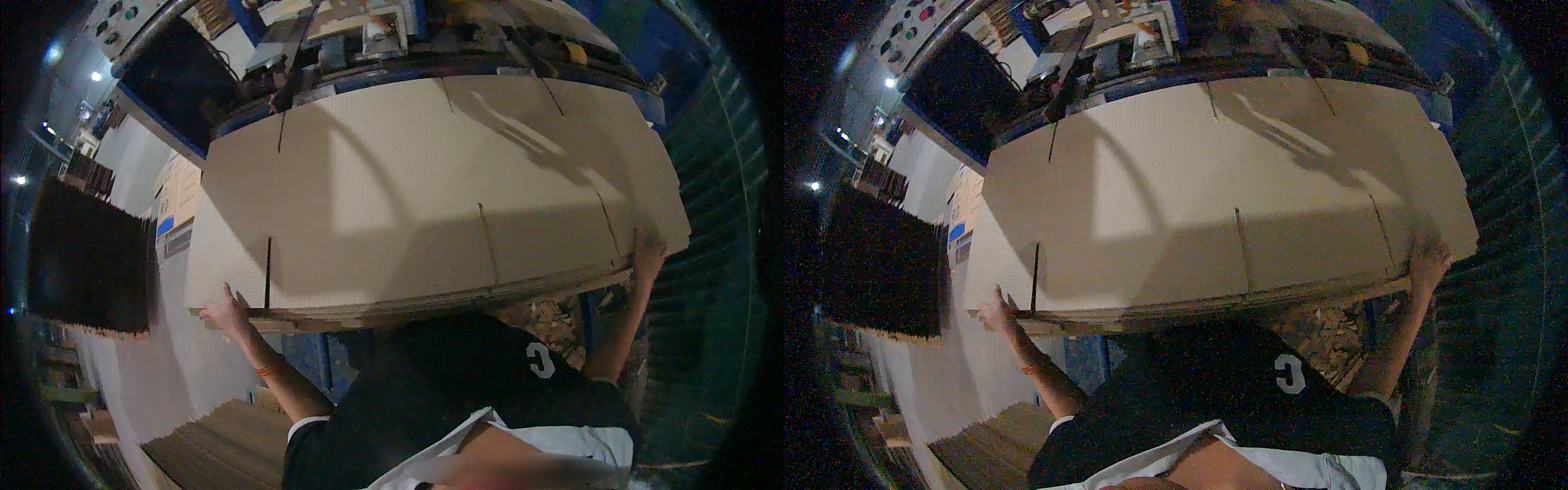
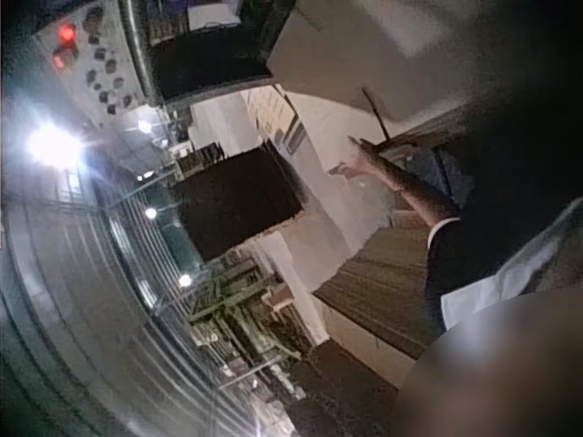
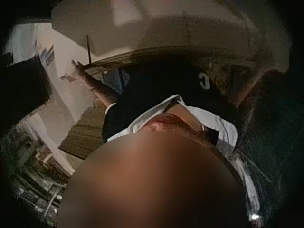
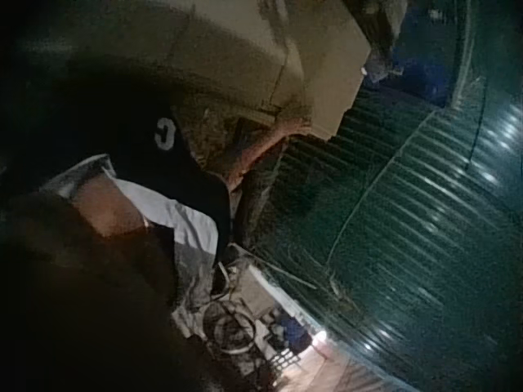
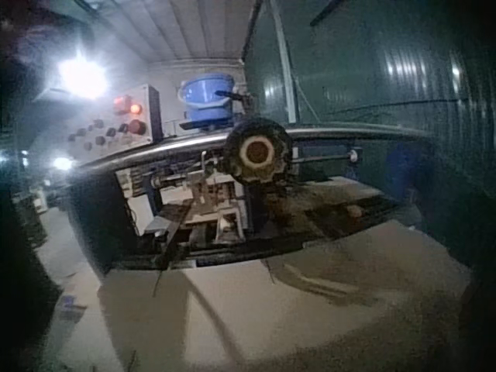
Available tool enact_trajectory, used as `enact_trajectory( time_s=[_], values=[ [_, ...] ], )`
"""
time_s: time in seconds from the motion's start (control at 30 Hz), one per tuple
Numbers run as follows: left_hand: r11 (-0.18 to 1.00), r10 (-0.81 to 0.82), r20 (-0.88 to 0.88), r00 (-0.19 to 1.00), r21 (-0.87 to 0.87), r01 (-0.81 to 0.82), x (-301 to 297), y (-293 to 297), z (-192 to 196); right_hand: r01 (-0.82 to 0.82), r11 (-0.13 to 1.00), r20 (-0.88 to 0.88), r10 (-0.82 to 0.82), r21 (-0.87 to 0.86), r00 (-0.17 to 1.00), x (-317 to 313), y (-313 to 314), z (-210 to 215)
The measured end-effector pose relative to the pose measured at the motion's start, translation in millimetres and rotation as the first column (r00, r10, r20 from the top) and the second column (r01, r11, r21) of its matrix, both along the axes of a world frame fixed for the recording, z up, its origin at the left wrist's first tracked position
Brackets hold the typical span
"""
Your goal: The person repeatedly picks up flat cardboard sheets from a stack and places them onto a machine or conveyor. The hands align and transfer each sheet one at a time in a continuous loop.
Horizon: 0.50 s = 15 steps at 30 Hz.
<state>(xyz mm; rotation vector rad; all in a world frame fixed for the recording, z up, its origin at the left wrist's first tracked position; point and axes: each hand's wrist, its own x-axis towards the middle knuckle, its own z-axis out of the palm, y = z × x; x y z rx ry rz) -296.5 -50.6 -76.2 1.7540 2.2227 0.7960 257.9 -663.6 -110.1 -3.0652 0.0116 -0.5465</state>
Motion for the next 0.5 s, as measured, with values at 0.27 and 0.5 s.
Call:
enact_trajectory(
  time_s=[0.27,0.5],
  values=[
    [0.853,-0.391,0.729,0.562,0.516,-0.076,5,2,66,-0.244,0.516,0.282,0.004,0.821,0.959,-4,58,48],
    [0.920,-0.379,0.853,0.360,0.388,0.051,-12,75,120,0.000,0.921,0.539,-0.227,0.389,0.811,-29,57,92]
  ],
)
